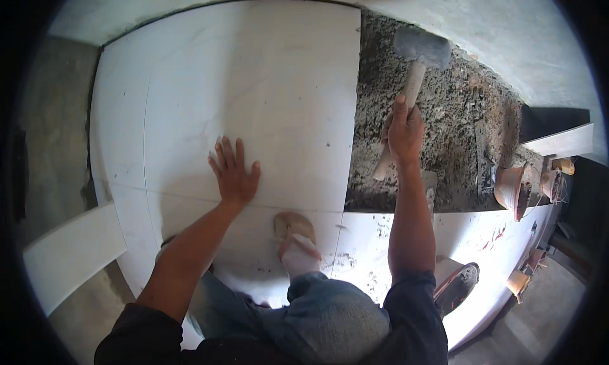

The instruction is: The person spreads mortar on the floor using a trowel and positions a large white tile onto the surface. The person aligns the tile with those already laid, wipes the tile surface and edges with a cloth, and taps the tile into place using a rubber mallet.

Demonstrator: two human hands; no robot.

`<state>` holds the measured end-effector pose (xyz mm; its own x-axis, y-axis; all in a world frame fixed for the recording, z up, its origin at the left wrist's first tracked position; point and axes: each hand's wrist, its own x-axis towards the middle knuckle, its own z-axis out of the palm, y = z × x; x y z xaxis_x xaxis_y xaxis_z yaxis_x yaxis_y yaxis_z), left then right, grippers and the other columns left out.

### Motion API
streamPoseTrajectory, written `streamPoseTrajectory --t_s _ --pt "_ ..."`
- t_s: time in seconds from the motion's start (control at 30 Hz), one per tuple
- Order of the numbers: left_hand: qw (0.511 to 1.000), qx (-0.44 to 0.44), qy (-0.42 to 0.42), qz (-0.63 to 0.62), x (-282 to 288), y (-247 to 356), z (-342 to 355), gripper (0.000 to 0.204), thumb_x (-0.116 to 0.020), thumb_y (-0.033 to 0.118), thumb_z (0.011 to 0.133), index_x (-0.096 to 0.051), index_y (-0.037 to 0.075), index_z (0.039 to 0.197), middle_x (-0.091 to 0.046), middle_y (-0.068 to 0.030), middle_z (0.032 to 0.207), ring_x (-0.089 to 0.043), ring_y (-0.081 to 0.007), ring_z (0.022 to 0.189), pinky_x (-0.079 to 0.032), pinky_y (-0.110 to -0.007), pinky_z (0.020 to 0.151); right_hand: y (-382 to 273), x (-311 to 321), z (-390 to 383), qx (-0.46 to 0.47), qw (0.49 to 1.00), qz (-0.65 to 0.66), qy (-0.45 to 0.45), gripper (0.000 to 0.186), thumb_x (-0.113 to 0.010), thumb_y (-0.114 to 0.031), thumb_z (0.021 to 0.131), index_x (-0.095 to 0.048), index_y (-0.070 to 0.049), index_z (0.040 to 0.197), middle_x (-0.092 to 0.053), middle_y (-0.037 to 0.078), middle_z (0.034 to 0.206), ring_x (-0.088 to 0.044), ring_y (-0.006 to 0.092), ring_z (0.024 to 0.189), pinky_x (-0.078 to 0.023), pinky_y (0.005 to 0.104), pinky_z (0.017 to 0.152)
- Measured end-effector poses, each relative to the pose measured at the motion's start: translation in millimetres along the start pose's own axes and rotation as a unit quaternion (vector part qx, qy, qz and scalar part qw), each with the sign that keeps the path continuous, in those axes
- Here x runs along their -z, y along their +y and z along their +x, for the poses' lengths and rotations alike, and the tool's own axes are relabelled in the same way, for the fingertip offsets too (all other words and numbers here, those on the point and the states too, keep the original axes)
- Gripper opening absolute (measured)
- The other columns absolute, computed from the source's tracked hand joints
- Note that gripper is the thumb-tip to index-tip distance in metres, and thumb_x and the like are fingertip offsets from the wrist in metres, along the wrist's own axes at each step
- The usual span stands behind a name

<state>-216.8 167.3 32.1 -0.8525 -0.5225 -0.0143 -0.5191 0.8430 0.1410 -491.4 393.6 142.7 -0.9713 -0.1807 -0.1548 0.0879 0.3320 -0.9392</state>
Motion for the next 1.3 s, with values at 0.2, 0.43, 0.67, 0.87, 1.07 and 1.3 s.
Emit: streamPoseTrajectory --t_s 0.2,0.43,0.67,0.87,1.07,1.3 --pt "0.99 -0.12 -0.035 -0.062 -15.1 34.8 111.1 0.064 -0.05 0.039 0.091 -0.035 0.005 0.143 -0.025 -0.0157 0.153 -0.016 -0.038 0.143 -0.01 -0.063 0.112 23.7 0.3 -17.3 -0.152 0.982 -0.106 -0.036 0.046 -0.049 -0.046 0.097 -0.051 -0.004 0.078 -0.05 0.001 0.053 -0.051 0.0108 0.041 -0.04 0.028 0.037" --pt "0.967 -0.251 -0.034 -0.007 -19.1 137.0 362.7 0.059 -0.039 0.042 0.097 -0.033 0.009 0.145 -0.024 -0.0114 0.155 -0.019 -0.028 0.144 -0.018 -0.055 0.113 56.6 43.0 -122.9 -0.228 0.941 -0.183 -0.17 0.041 -0.053 -0.041 0.096 -0.056 -0.001 0.086 -0.058 0.013 0.06 -0.061 0.0219 0.054 -0.046 0.0357 0.051" --pt "0.982 -0.179 -0.049 -0.032 -9.1 187.4 388.9 0.063 -0.032 0.036 0.101 -0.017 -0.002 0.149 -0.015 -0.0202 0.156 -0.012 -0.0322 0.145 -0.009 -0.044 0.119 62.7 50.7 -101.9 -0.041 0.947 -0.294 -0.125 0.028 -0.057 -0.028 0.095 -0.057 0.0 0.095 -0.057 0.012 0.059 -0.057 0.0254 0.051 -0.043 0.0368 0.047" --pt "0.866 -0.064 -0.312 -0.385 -8.6 192.0 401.5 0.072 -0.031 0.043 0.1 -0.009 -0.005 0.149 -0.01 -0.0216 0.157 -0.006 -0.0336 0.146 -0.006 -0.046 0.119 48.9 22.5 -35.3 0.018 0.962 -0.235 -0.139 0.039 -0.054 -0.042 0.095 -0.051 -0.003 0.093 -0.058 0.013 0.061 -0.06 0.0312 0.051 -0.046 0.0397 0.048" --pt "0.877 -0.362 0.027 0.315 -37.6 176.8 422.5 0.058 -0.054 0.042 0.093 -0.046 0.002 0.136 -0.048 -0.0181 0.138 -0.047 -0.0341 0.122 -0.038 -0.051 0.099 31.7 3.2 -33.8 0.053 0.969 -0.125 -0.206 0.039 -0.053 -0.043 0.096 -0.049 -0.003 0.095 -0.06 0.014 0.06 -0.063 0.033 0.054 -0.051 0.0428 0.052" --pt "0.891 -0.338 0.006 0.304 -46.0 171.7 433.8 0.05 -0.046 0.042 0.096 -0.056 0.003 0.126 -0.051 -0.0148 0.133 -0.047 -0.0324 0.12 -0.032 -0.05 0.102 30.6 -3.0 -31.5 -0.029 0.959 -0.161 -0.232 0.043 -0.054 -0.043 0.095 -0.051 -0.001 0.097 -0.061 0.015 0.063 -0.064 0.0339 0.057 -0.051 0.0427 0.054"
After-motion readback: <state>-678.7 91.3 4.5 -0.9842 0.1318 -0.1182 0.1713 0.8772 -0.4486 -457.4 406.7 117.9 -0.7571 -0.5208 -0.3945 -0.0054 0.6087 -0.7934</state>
